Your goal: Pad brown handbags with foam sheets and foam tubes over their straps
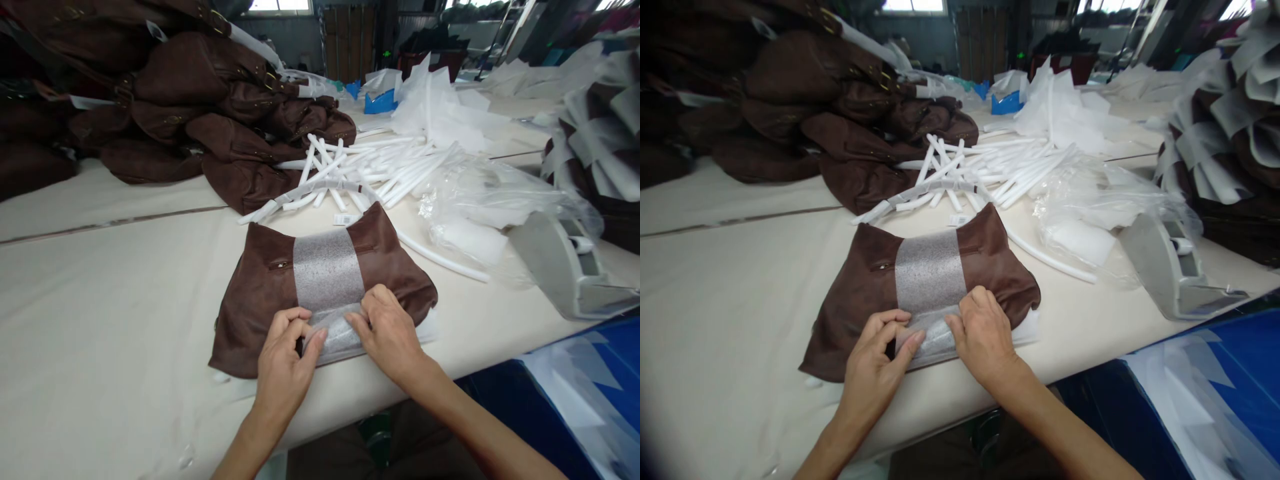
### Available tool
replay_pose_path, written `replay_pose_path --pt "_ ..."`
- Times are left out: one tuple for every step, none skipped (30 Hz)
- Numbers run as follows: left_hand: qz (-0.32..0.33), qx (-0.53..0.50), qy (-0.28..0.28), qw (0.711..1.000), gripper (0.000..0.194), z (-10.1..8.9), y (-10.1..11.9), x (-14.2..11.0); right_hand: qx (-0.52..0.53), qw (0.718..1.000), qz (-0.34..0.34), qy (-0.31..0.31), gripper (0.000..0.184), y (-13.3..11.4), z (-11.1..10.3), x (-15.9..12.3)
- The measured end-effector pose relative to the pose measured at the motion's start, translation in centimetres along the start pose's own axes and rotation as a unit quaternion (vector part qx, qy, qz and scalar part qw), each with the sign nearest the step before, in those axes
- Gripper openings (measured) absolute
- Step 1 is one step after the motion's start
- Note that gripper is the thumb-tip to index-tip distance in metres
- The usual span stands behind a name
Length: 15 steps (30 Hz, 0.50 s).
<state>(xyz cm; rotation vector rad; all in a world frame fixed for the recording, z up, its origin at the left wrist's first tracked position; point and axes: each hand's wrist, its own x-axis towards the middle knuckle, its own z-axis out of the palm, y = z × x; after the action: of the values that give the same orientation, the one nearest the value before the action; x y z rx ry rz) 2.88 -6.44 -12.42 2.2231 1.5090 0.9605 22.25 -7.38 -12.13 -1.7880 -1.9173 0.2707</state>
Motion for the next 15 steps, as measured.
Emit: replay_pose_path --pt "-0.007 0.004 0.01 1.0 0.028 0.1 0.1 0.0 -0.006 1.0 -0.001 0.004 0.027 0.0 0.1 0.1" --pt "-0.015 0.007 0.02 1.0 0.028 0.3 0.2 0.0 -0.008 1.0 -0.003 0.01 0.027 0.1 0.2 0.2" --pt "-0.023 0.009 0.03 0.999 0.028 0.4 0.3 0.0 -0.006 1.0 -0.004 0.015 0.027 0.1 0.2 0.3" --pt "-0.032 0.012 0.04 0.999 0.028 0.5 0.4 0.0 0.001 1.0 -0.004 0.022 0.025 0.3 0.3 0.4" --pt "-0.043 0.015 0.048 0.998 0.029 0.6 0.4 0.1 0.01 1.0 -0.002 0.027 0.023 0.4 0.4 0.6" --pt "-0.054 0.018 0.052 0.997 0.03 0.7 0.5 0.1 0.02 0.999 0.002 0.032 0.021 0.6 0.4 0.8" --pt "-0.065 0.021 0.054 0.996 0.031 0.8 0.6 0.2 0.029 0.999 0.008 0.035 0.019 0.7 0.4 1.0" --pt "-0.074 0.023 0.054 0.996 0.032 0.9 0.6 0.3 0.04 0.998 0.014 0.037 0.016 0.9 0.5 1.2" --pt "-0.082 0.025 0.053 0.995 0.033 0.9 0.7 0.4 0.053 0.998 0.018 0.041 0.014 1.0 0.4 1.4" --pt "-0.089 0.027 0.052 0.994 0.033 0.9 0.7 0.5 0.072 0.996 0.02 0.047 0.011 1.0 0.4 1.7" --pt "-0.094 0.028 0.052 0.994 0.033 1.0 0.8 0.6 0.098 0.993 0.02 0.059 0.008 1.0 0.2 1.8" --pt "-0.097 0.028 0.054 0.993 0.033 1.0 0.9 0.8 0.129 0.989 0.017 0.075 0.006 1.0 -0.1 1.8" --pt "-0.1 0.029 0.055 0.993 0.033 0.9 1.0 0.9 0.162 0.982 0.011 0.091 0.004 0.9 -0.5 1.5" --pt "-0.101 0.029 0.054 0.993 0.033 0.9 1.2 1.0 0.194 0.975 0.003 0.105 0.005 0.8 -1.0 1.1" --pt "-0.102 0.029 0.052 0.993 0.034 0.8 1.3 1.1 0.223 0.968 -0.008 0.112 0.007 0.9 -1.7 0.4"
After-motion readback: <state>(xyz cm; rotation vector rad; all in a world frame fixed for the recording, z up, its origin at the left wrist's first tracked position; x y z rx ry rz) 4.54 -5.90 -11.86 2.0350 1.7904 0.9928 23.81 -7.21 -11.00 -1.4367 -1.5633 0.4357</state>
